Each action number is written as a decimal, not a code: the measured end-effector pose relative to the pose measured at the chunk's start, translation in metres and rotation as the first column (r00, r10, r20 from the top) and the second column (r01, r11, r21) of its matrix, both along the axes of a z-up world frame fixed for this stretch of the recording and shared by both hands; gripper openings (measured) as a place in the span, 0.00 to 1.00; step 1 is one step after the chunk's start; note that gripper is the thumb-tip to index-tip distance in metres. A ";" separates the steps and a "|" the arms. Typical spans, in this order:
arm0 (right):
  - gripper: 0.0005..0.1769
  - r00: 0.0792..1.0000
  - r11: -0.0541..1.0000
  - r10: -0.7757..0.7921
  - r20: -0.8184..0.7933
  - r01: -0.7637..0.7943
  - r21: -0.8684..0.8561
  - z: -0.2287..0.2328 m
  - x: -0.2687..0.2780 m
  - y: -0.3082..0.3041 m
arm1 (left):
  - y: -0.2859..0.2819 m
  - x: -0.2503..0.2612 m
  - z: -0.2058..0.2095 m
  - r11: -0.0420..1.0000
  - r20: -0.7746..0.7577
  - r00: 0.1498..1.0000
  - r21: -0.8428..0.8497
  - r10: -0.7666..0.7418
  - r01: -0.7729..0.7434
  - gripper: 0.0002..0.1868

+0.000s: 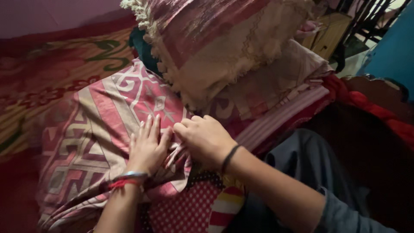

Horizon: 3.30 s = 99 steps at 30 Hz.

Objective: The person places a pink patterned pillow and a colorful patterned pillow into pillowcases by hand, smoothing the fabric over the pillows.

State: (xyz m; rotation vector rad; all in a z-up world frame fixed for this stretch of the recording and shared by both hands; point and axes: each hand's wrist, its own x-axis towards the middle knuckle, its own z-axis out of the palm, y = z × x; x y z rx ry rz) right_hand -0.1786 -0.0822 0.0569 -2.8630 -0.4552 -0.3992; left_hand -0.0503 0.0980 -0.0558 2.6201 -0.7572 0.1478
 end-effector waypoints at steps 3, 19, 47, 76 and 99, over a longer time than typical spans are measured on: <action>0.14 0.983 0.987 -0.080 0.168 0.101 -0.121 -0.004 -0.019 0.011 | 0.011 -0.024 0.006 0.996 -0.004 0.999 0.081 -0.036 0.036 0.45; 0.13 0.990 0.998 0.010 0.138 -0.019 0.067 -0.021 0.000 0.078 | 0.078 -0.148 0.073 0.983 0.271 0.953 -0.154 0.136 -0.097 0.15; 0.21 0.990 0.991 0.099 0.105 -0.088 -0.104 -0.028 -0.019 0.130 | 0.182 -0.145 0.057 0.996 0.483 0.873 -0.079 0.065 -0.031 0.17; 0.35 0.903 0.977 0.017 -0.430 -0.106 -0.183 -0.035 0.021 0.193 | 0.209 -0.128 0.037 0.933 0.036 0.956 -0.232 0.290 -0.274 0.26; 0.21 0.941 0.961 0.059 0.335 -0.144 0.235 -0.052 0.010 0.265 | 0.240 -0.022 -0.026 0.583 -0.002 0.780 -0.663 0.626 -0.470 0.37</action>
